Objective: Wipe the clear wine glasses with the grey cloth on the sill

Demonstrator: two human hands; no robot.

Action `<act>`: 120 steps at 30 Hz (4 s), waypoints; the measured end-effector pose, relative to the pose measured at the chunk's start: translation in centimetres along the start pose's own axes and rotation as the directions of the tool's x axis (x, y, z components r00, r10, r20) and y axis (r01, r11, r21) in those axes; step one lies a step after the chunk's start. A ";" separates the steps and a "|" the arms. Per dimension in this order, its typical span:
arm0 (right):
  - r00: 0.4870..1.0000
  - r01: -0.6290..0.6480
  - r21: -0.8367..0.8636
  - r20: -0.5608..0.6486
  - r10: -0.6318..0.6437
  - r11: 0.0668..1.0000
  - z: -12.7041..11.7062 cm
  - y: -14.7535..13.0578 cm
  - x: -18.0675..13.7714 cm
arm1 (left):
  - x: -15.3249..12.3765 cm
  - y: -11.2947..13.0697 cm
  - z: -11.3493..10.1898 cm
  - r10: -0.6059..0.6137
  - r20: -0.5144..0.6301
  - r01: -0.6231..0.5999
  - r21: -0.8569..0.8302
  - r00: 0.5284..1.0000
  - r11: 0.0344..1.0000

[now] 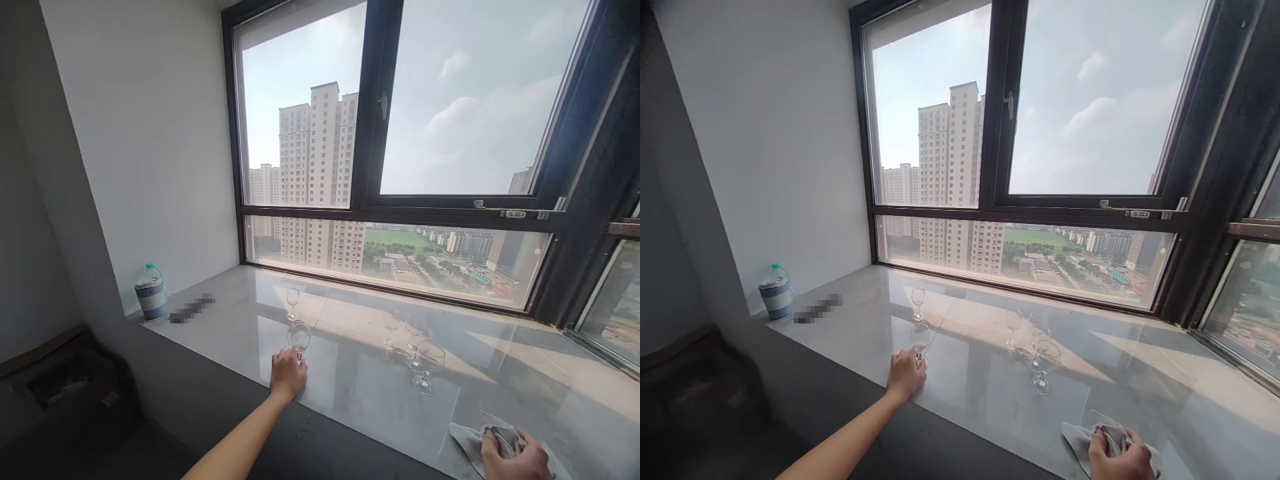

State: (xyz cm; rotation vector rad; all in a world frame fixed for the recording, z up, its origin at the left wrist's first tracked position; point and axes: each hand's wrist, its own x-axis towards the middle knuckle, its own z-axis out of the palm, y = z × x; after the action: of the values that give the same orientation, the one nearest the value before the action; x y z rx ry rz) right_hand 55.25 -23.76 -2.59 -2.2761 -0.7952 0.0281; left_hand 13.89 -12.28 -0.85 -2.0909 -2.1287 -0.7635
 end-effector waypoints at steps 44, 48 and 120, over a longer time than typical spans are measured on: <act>0.993 -0.013 -0.053 -0.115 0.007 0.999 -0.2 -1.0 -1.8 | 0.4 0.1 -0.4 0.009 0.043 -0.011 0.041 0.999 0.999; 0.992 -0.012 -0.055 -0.128 0.005 0.998 -0.1 -1.0 -1.7 | 0.4 0.2 -0.4 0.002 0.047 -0.004 0.039 0.999 0.999; 0.998 0.051 -0.030 -0.020 -0.051 0.998 0.6 0.2 -0.5 | 0.4 -0.4 0.4 0.002 0.015 -0.002 -0.004 1.000 1.000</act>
State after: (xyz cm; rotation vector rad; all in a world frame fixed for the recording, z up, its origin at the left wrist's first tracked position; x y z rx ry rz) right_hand 54.83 -23.78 -3.26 -2.2793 -0.8474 -0.0313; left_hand 13.58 -11.73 -1.16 -2.1065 -2.1344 -0.7553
